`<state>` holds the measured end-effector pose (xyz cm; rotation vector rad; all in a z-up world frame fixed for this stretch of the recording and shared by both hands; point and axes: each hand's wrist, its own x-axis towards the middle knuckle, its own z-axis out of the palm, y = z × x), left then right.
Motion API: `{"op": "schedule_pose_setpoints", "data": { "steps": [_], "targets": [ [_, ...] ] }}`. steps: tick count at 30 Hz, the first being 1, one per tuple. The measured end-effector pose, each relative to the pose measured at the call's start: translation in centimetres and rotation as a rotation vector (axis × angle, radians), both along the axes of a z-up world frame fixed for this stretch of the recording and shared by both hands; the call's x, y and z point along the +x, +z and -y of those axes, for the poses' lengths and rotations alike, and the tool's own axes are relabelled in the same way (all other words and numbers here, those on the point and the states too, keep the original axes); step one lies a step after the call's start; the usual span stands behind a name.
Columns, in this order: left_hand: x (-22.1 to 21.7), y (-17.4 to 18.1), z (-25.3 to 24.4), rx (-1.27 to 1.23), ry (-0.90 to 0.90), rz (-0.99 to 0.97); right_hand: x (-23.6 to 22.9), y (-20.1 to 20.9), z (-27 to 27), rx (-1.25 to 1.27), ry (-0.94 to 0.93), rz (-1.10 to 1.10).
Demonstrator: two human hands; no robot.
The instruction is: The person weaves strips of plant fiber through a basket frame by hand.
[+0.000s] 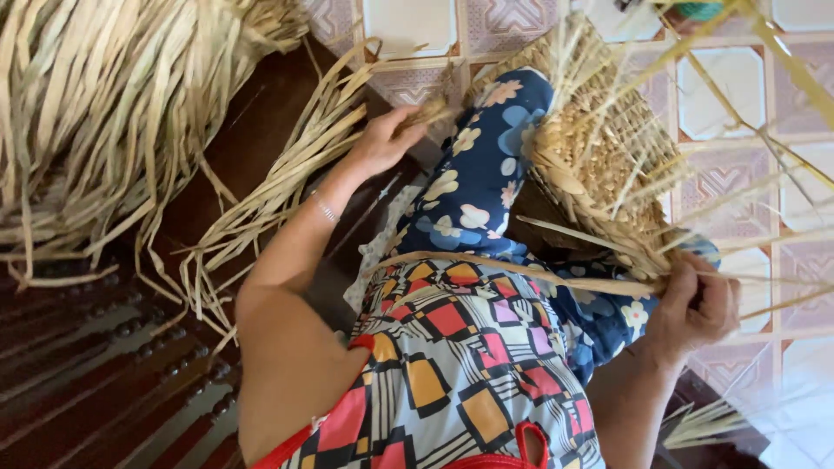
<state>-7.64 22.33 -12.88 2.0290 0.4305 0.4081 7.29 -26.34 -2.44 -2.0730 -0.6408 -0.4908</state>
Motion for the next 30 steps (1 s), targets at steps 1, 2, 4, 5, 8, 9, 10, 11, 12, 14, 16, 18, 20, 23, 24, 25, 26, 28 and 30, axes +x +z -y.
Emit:
{"op": "schedule_pose_setpoints", "data": {
  "steps": [1, 2, 4, 5, 8, 9, 10, 11, 12, 14, 16, 18, 20, 23, 24, 25, 26, 28, 30],
  "targets": [
    [0.1, 2.6, 1.2, -0.002, -0.023, 0.003, -0.5, 0.7, -0.2, -0.002, -0.023, 0.003],
    [0.2, 5.3, 2.5, -0.012, -0.093, 0.023, -1.0, 1.4, -0.4, -0.024, -0.021, -0.018],
    [0.3, 9.3, 4.4, -0.015, -0.187, 0.047, -1.6, 2.0, -1.1, -0.039, -0.043, -0.035],
    [0.6, 10.6, 5.5, -0.091, -0.257, 0.025, -1.9, 2.3, -1.2, -0.06, -0.017, -0.009],
    [1.8, 14.1, 8.9, -0.171, -0.445, 0.093, -3.1, 4.0, -2.8, -0.096, -0.033, 0.039],
    [2.2, 15.1, 10.2, -0.183, -0.524, 0.176, -3.5, 4.8, -3.4, -0.111, -0.039, 0.053],
    [2.8, 16.2, 11.8, -0.192, -0.565, 0.176, -3.6, 4.7, -3.4, -0.117, -0.08, 0.053],
    [3.3, 17.4, 13.2, -0.099, -0.613, 0.251, -3.7, 4.5, -3.7, -0.06, -0.074, -0.013],
    [3.7, 18.6, 14.6, -0.008, -0.66, 0.329, -3.6, 4.3, -4.0, 0.0, -0.068, -0.076],
    [4.7, 18.7, 16.5, 0.086, -0.704, 0.357, -3.9, 4.8, -4.6, -0.062, -0.138, -0.01],
    [5.8, 18.6, 18.1, 0.179, -0.74, 0.396, -3.9, 5.3, -4.8, -0.13, -0.203, 0.056],
    [6.4, 18.5, 19.1, 0.295, -0.71, 0.412, -4.2, 5.7, -5.1, -0.093, -0.161, 0.03],
    [7.0, 18.7, 20.1, 0.313, -0.724, 0.434, -4.7, 6.8, -5.4, -0.089, -0.141, 0.07],
    [7.5, 18.8, 21.4, 0.342, -0.709, 0.469, -5.1, 7.3, -5.6, -0.1, -0.088, 0.157],
    [7.7, 18.8, 21.8, 0.349, -0.701, 0.49, -5.3, 7.2, -5.6, -0.117, -0.076, 0.208],
    [7.9, 18.8, 22.2, 0.35, -0.705, 0.487, -5.4, 7.2, -5.5, -0.115, -0.079, 0.206],
    [8.1, 18.8, 22.5, 0.343, -0.704, 0.503, -5.6, 7.1, -5.4, -0.123, -0.067, 0.232],
    [8.7, 18.7, 23.1, 0.338, -0.71, 0.521, -5.9, 6.9, -5.2, -0.129, -0.061, 0.259],
    [9.3, 18.7, 23.5, 0.338, -0.723, 0.522, -6.1, 6.5, -5.1, -0.169, -0.057, 0.277]
  ]
}}
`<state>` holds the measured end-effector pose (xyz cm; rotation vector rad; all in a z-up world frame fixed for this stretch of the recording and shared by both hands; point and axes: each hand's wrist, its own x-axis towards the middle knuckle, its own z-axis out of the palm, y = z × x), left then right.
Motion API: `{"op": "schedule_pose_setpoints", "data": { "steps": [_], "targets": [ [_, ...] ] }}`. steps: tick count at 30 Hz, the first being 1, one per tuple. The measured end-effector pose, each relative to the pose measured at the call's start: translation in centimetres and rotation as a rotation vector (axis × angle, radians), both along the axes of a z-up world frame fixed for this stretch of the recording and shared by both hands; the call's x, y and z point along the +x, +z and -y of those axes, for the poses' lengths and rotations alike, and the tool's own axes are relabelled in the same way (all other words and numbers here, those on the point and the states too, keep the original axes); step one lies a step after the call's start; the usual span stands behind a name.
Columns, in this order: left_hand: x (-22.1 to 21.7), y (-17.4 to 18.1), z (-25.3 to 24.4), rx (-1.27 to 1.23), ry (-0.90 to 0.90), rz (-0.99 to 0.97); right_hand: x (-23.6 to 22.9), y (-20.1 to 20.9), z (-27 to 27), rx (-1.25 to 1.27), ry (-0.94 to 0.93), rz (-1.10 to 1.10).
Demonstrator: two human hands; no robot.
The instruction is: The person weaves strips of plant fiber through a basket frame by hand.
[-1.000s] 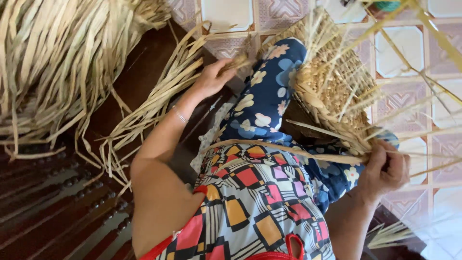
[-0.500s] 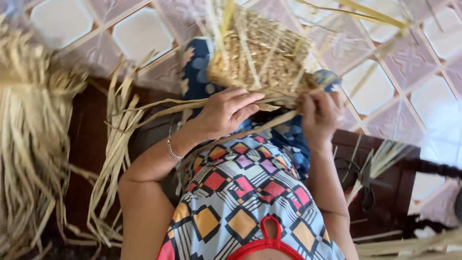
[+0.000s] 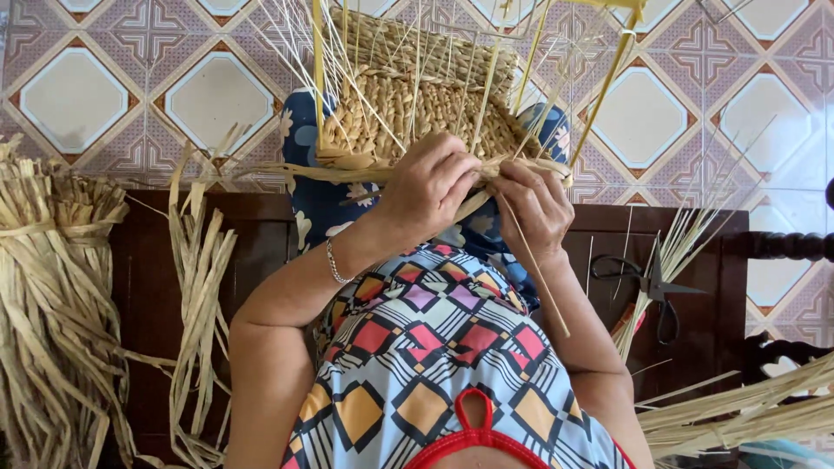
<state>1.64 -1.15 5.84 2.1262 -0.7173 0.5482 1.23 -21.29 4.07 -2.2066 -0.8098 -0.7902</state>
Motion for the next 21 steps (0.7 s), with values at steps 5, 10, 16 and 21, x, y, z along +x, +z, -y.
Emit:
{"op": "schedule_pose_setpoints", "data": {
  "steps": [5, 10, 16, 21],
  "targets": [
    [1.9, -1.7, 0.8, 0.102, 0.022, 0.023, 0.0, 0.4, -0.1, -0.01, -0.006, 0.002],
    [1.9, -3.0, 1.4, 0.226, 0.073, 0.09, 1.4, -1.4, 0.2, 0.012, 0.025, 0.004],
    [-0.4, -2.1, 0.2, 0.282, 0.099, 0.281, 3.1, -1.0, 0.1, 0.013, -0.066, -0.24],
    [-4.6, -2.6, -1.0, 0.392, 0.094, 0.243, 3.4, 1.3, -1.3, 0.057, -0.087, -0.325]
  ]
}}
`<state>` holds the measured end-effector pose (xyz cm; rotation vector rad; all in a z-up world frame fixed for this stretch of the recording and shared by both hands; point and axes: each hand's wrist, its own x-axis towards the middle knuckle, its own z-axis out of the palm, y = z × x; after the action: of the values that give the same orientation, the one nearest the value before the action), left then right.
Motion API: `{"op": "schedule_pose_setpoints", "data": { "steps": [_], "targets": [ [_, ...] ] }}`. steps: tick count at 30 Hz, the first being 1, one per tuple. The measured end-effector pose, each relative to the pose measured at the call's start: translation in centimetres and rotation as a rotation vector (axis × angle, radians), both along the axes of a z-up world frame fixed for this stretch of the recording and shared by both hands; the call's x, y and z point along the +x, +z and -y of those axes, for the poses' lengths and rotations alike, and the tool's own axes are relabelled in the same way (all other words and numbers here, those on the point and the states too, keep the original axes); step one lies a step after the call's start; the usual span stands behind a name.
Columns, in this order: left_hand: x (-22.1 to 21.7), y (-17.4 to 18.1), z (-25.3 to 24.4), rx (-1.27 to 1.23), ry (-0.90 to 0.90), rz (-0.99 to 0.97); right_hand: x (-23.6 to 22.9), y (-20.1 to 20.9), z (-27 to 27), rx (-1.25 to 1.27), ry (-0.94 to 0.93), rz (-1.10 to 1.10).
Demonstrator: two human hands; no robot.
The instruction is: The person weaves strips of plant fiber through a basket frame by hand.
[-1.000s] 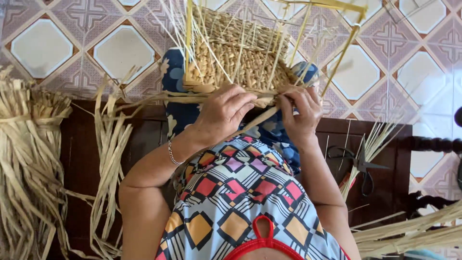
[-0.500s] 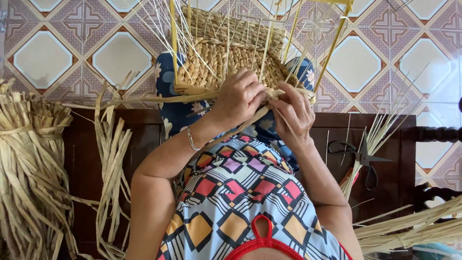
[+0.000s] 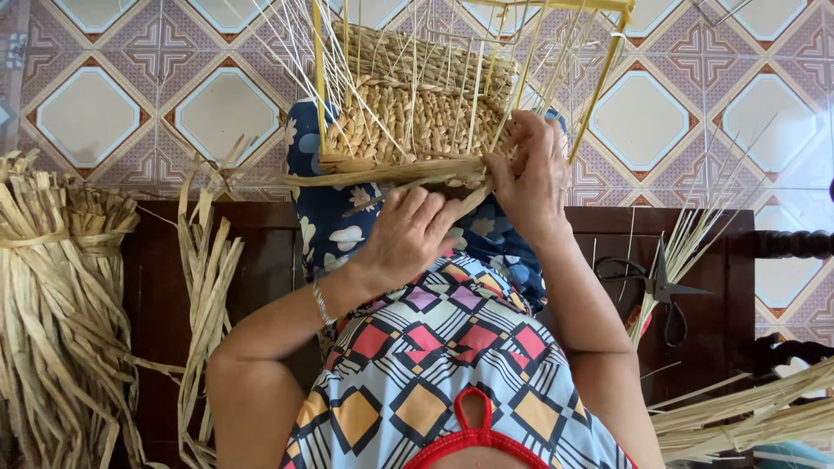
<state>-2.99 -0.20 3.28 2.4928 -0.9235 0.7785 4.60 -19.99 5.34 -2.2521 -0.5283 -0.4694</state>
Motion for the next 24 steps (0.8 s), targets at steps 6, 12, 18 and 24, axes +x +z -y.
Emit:
{"op": "schedule_pose_setpoints", "data": {
  "steps": [6, 12, 18, 24],
  "targets": [
    [-2.9, 1.0, -3.1, 0.354, 0.08, -0.288, 0.7, -1.9, 0.0, -0.183, 0.193, 0.127],
    [0.4, 6.7, -3.9, 0.191, 0.247, 0.093, -0.1, 3.2, 0.9, -0.074, 0.359, -0.053],
    [4.3, 3.7, -1.4, 0.047, 0.247, 0.401, 0.1, 0.6, 1.2, -0.081, 0.274, -0.129],
    [11.3, -4.5, 1.7, 0.14, 0.123, -0.279, 0.8, -1.3, 1.6, 0.024, 0.228, -0.251]
  ]
}}
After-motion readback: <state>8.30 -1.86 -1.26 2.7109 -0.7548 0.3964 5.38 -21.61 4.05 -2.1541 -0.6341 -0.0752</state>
